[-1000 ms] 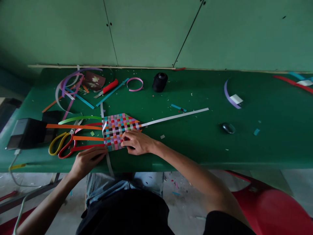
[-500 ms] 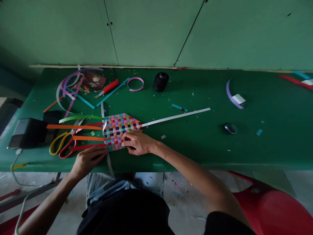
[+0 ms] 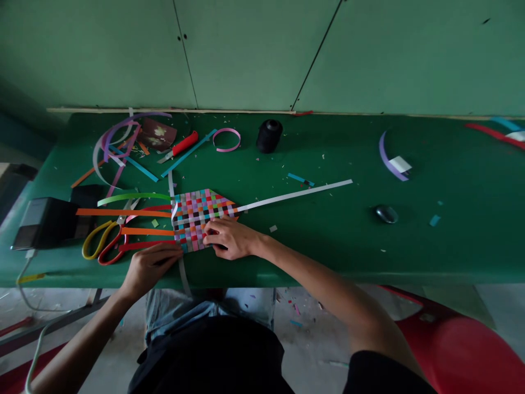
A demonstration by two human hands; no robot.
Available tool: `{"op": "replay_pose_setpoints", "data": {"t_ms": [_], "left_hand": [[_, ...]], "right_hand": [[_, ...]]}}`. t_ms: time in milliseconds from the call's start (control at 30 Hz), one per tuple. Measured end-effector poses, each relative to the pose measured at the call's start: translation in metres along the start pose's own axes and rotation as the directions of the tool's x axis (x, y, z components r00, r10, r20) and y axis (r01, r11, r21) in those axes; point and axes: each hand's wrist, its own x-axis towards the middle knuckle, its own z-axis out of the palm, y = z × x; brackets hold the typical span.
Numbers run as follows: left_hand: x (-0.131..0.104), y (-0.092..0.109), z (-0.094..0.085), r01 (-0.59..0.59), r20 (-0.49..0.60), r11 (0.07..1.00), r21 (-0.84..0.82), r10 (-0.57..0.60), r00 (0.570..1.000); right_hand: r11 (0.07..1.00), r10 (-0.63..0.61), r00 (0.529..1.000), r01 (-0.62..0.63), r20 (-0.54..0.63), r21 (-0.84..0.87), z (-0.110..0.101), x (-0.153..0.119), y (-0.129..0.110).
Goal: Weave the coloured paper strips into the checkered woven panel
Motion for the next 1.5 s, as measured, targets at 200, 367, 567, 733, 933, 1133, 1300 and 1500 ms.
{"op": "replay_pose_setpoints", "data": {"t_ms": [200,367,567,733,933,1133,1300,1500], "left_hand": [[-0.004,0.004,0.000,-0.030,-0.030,1.000,0.004,0.030,0.999],[-0.013,0.007,0.000,-0.062,-0.114,0.995,0.079,0.071,0.991],[-0.010,0.005,-0.003,-0.056,-0.071,0.995,0.080,0.061,0.996],[-0.002,0.011,-0.007,-0.063,-0.020,0.995,0.083,0.065,0.998],[0.009,0.017,-0.011,-0.078,0.085,0.988,0.130,0.067,0.994],[0.012,0.017,-0.010,-0.117,0.222,0.963,0.245,0.062,0.973],[-0.013,0.011,-0.005,-0.148,0.072,0.959,0.242,0.134,0.988],[-0.031,0.000,0.002,-0.165,-0.088,0.957,0.239,0.191,0.978]], "right_hand": [[0.994,0.068,0.998,-0.069,0.014,0.082,-0.003,0.001,-0.004],[0.992,0.077,0.997,-0.077,-0.003,0.099,-0.002,0.000,-0.004],[0.994,0.056,0.998,-0.054,-0.024,0.099,-0.001,-0.001,-0.003],[0.993,0.042,0.999,-0.039,-0.021,0.109,0.000,0.000,-0.002],[0.994,0.035,0.999,-0.033,-0.016,0.108,0.000,0.000,-0.001],[0.996,0.035,0.999,-0.033,-0.022,0.081,0.001,0.000,-0.002],[0.997,0.029,0.998,-0.026,-0.051,0.068,0.001,-0.001,-0.003],[0.997,0.047,0.997,-0.044,-0.064,0.056,0.001,-0.002,-0.006]]}}
